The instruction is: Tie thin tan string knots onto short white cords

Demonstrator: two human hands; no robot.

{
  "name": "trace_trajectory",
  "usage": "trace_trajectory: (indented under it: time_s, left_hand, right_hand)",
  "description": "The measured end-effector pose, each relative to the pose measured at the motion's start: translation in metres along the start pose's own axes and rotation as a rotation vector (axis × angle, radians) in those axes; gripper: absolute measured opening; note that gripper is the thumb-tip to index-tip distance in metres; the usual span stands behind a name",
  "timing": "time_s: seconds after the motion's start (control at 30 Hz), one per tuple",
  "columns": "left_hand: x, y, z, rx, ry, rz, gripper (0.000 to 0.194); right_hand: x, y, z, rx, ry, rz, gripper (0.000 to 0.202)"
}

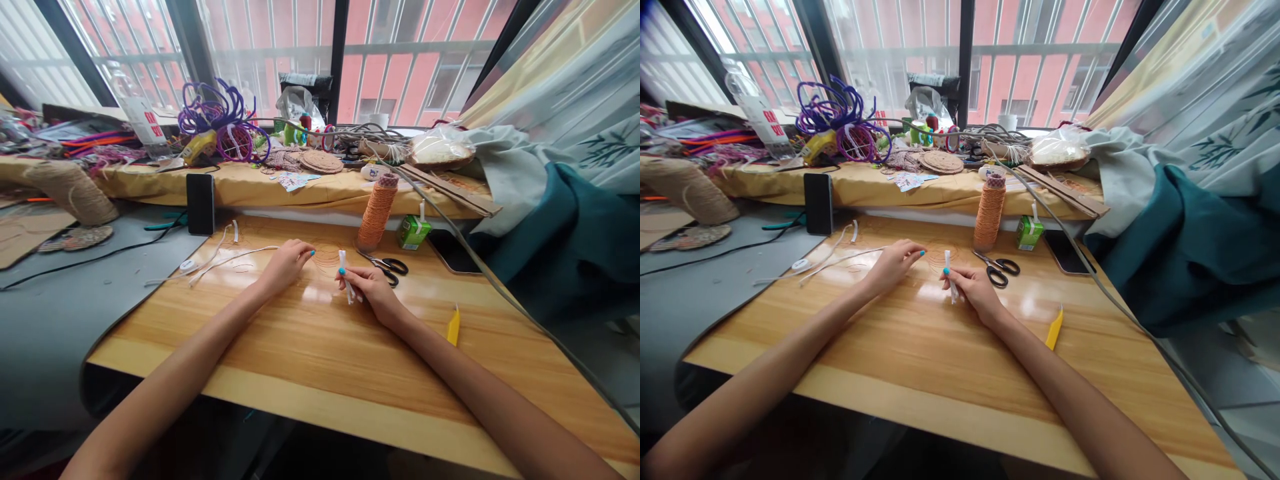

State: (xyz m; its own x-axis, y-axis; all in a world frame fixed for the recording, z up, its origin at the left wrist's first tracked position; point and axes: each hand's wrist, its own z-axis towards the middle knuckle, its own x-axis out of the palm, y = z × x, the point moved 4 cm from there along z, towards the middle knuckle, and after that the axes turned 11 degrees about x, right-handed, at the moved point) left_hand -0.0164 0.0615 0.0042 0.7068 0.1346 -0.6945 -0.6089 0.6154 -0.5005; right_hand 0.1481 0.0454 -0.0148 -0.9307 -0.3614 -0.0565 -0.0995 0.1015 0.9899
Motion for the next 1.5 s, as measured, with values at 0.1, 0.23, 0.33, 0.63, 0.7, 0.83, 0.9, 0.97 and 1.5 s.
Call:
trace_trajectory:
  time_s: [0.1, 0.23, 0.33, 0.63, 0.7, 0.83, 0.9, 0.97, 1.5]
  left_hand:
    - [0.007, 0.000, -0.003, 0.251, 0.112, 0.312, 0.025]
    - [0.016, -0.003, -0.007, 0.402, 0.242, 0.392, 0.021]
    - [0.017, -0.003, -0.007, 0.400, 0.246, 0.426, 0.018]
    - [-0.001, 0.001, -0.002, 0.174, -0.060, 0.309, 0.014]
    - [-0.008, 0.003, -0.001, 0.057, -0.167, 0.151, 0.014]
    - [-0.014, 0.004, 0.002, -0.095, -0.253, -0.247, 0.021]
    - [-0.014, 0.001, 0.002, -0.130, -0.242, -0.406, 0.022]
    - [-0.012, -0.006, 0.003, -0.151, -0.173, -0.539, 0.021]
    - [-0.014, -0.005, 0.001, 0.012, 0.234, 0.412, 0.021]
  right_hand:
    - [-0.010, -0.001, 0.004, -0.018, -0.141, 0.113, 0.026]
    - [-0.018, -0.003, 0.006, -0.037, -0.253, 0.235, 0.026]
    - [-0.018, -0.004, 0.006, -0.032, -0.243, 0.254, 0.025]
    - [-0.013, -0.005, 0.006, -0.049, -0.204, 0.123, 0.025]
    - [-0.009, -0.005, 0.005, -0.048, -0.162, 0.044, 0.025]
    - [0.003, -0.002, 0.001, -0.044, -0.020, -0.135, 0.025]
    - [0.008, -0.002, -0.002, -0.040, 0.051, -0.213, 0.025]
    - [0.010, -0.001, -0.004, -0.042, 0.083, -0.269, 0.025]
    - [0.005, -0.007, 0.001, -0.023, -0.010, -0.241, 0.025]
